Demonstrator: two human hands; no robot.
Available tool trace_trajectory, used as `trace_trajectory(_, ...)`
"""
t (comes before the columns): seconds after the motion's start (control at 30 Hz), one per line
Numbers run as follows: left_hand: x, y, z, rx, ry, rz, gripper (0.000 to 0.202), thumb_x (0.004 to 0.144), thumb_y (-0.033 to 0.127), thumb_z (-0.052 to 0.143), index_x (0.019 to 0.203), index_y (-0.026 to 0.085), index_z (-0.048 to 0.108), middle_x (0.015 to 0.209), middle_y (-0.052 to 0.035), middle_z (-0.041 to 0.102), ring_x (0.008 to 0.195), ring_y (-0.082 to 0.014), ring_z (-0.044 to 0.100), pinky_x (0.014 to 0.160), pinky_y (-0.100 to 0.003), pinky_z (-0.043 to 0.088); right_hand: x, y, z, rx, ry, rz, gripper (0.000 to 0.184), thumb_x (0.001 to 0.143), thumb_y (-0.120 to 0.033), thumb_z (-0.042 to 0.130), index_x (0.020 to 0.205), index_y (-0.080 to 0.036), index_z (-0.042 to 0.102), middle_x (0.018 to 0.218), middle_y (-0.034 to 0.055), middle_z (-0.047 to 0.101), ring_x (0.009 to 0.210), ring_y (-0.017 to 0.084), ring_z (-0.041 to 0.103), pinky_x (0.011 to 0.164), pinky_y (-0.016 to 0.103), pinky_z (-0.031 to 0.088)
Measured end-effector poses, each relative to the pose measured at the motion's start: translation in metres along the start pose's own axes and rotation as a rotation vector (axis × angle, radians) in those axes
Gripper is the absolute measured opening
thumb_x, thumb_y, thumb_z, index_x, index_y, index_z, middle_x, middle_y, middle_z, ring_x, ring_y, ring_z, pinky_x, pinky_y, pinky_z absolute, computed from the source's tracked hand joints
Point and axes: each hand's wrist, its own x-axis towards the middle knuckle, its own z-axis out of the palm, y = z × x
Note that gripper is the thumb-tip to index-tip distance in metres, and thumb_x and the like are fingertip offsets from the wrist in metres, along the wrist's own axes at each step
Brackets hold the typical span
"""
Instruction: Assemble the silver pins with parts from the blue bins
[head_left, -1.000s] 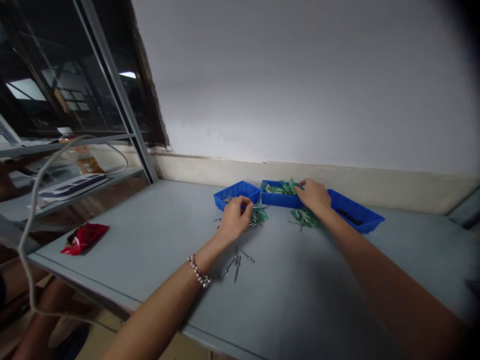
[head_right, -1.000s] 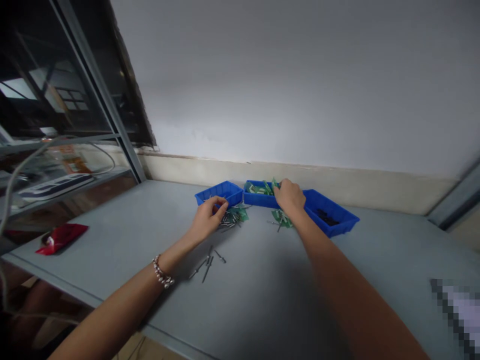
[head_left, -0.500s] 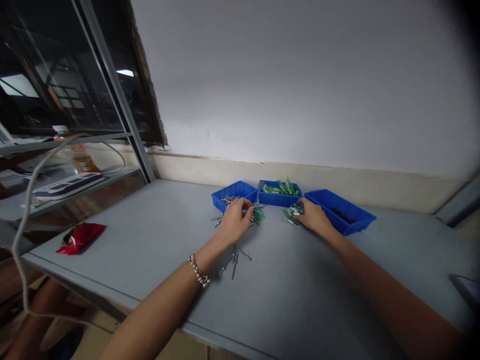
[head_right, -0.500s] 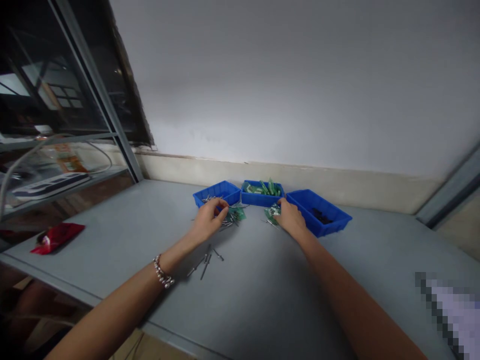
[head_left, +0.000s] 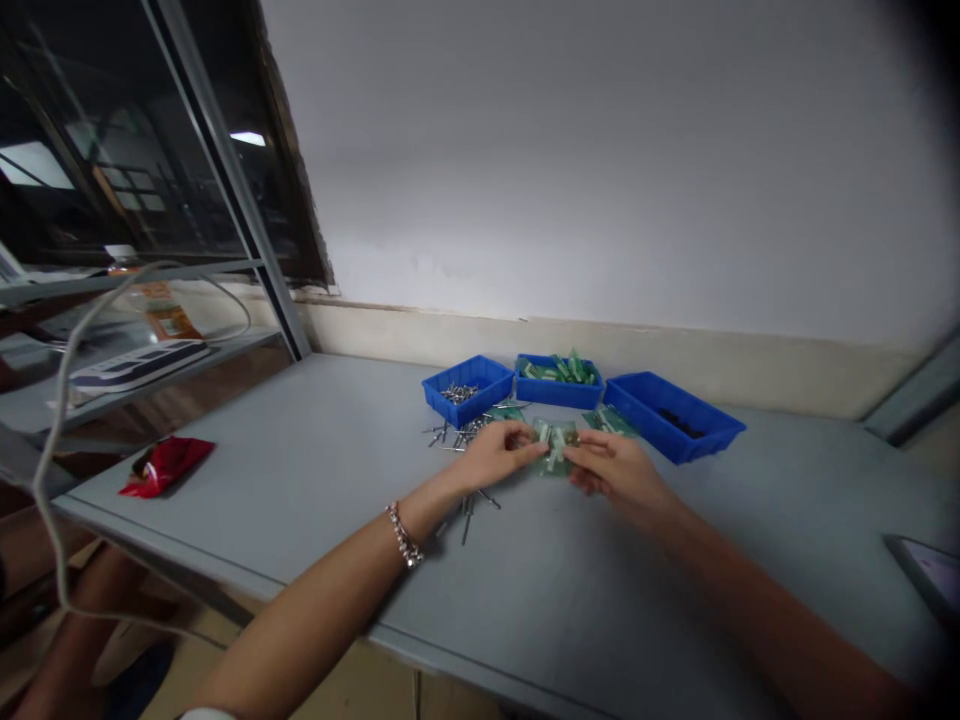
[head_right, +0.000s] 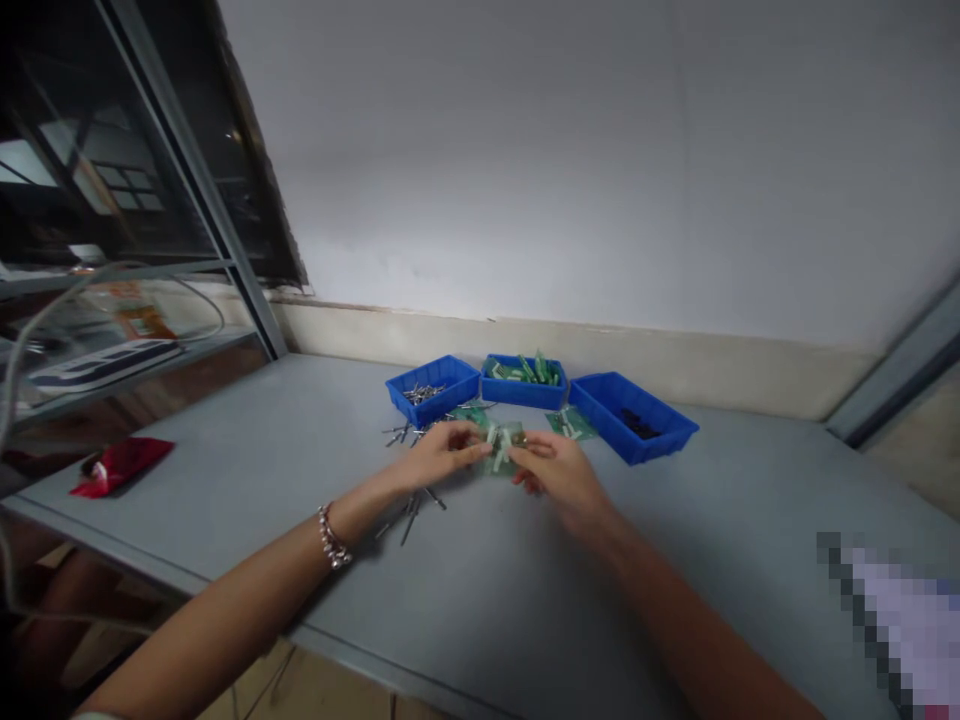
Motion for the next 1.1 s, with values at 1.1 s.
trace_trajectory(1.1,0.000,-0.003,-0.005,-0.120,-0.128,-0.017,0.018,0.070,0.029,0.054,0.068,0.011,0.058,0.055,0.0026,0.042,0.050,-0.0067,0.033,0.049,-0.023,0.024,-0.010,0.011,0.005,-0.023,-0.162,-0.034,0.016,0.071,-0.031,0.055,0.076,-0.016,0.054,0.042,-0.0066,0.040,0.037,0.005,0.032,0.037,0.020,0.020)
